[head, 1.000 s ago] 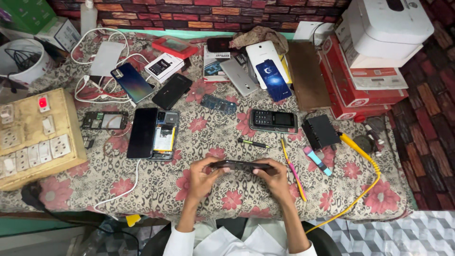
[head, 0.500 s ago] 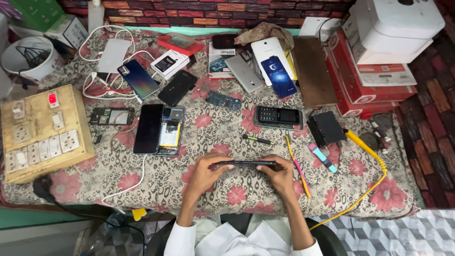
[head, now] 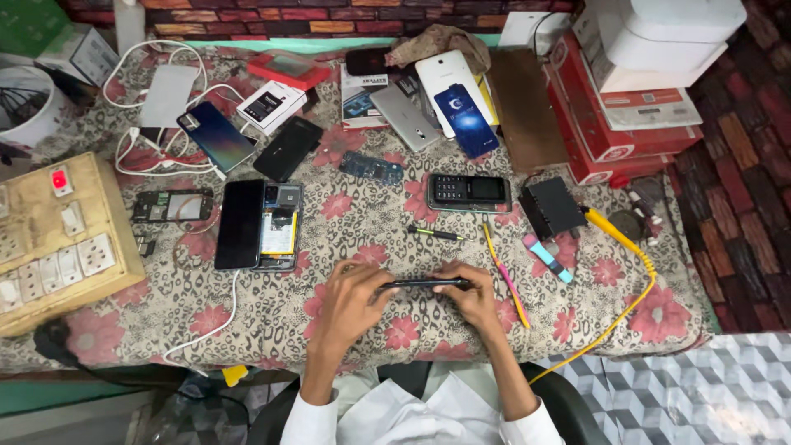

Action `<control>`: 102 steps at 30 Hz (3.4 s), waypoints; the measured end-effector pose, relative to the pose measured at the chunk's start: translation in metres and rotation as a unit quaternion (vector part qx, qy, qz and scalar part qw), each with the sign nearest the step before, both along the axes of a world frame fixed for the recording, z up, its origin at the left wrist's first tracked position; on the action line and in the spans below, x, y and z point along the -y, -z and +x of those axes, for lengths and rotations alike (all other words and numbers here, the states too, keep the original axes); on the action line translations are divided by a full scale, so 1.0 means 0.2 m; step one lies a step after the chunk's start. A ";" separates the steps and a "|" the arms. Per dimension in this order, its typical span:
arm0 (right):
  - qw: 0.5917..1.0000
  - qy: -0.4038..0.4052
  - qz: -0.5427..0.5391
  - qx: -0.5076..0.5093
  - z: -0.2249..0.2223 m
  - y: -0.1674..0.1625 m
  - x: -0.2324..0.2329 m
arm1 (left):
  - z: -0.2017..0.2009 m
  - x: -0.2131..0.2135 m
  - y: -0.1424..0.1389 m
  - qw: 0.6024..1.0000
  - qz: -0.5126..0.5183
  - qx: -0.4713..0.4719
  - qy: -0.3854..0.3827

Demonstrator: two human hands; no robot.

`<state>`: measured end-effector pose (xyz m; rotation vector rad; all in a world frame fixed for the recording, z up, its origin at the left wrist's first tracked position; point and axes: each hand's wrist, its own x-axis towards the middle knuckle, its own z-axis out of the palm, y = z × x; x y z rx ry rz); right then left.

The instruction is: The person works on a smartphone at a cluttered repair bench, prying at the device with a small tool and pressing its screen, then lifts and repositions the phone. They then use a soldering iron to solder the exposed internal board of the disassembled phone, holding the board steady with the other hand.

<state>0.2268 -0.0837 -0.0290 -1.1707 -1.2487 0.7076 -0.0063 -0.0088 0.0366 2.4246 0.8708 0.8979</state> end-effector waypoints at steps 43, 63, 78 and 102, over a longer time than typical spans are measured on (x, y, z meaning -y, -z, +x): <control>0.985 -0.029 -0.039 -0.168 -0.08 -0.10 -0.09 | 0.04 -0.06 0.23 0.770 -0.446 0.453 -0.052; 0.979 0.040 0.123 0.158 -0.17 -0.19 -0.09 | 0.16 0.00 0.11 0.941 -0.117 0.316 0.036; 0.975 0.036 0.030 0.219 -0.11 -0.10 -0.14 | -0.10 -0.04 0.01 0.926 -0.191 0.326 -0.024; 0.907 0.105 0.067 0.402 0.09 -0.08 -0.25 | -0.02 -0.16 0.27 0.971 0.140 -0.064 -0.182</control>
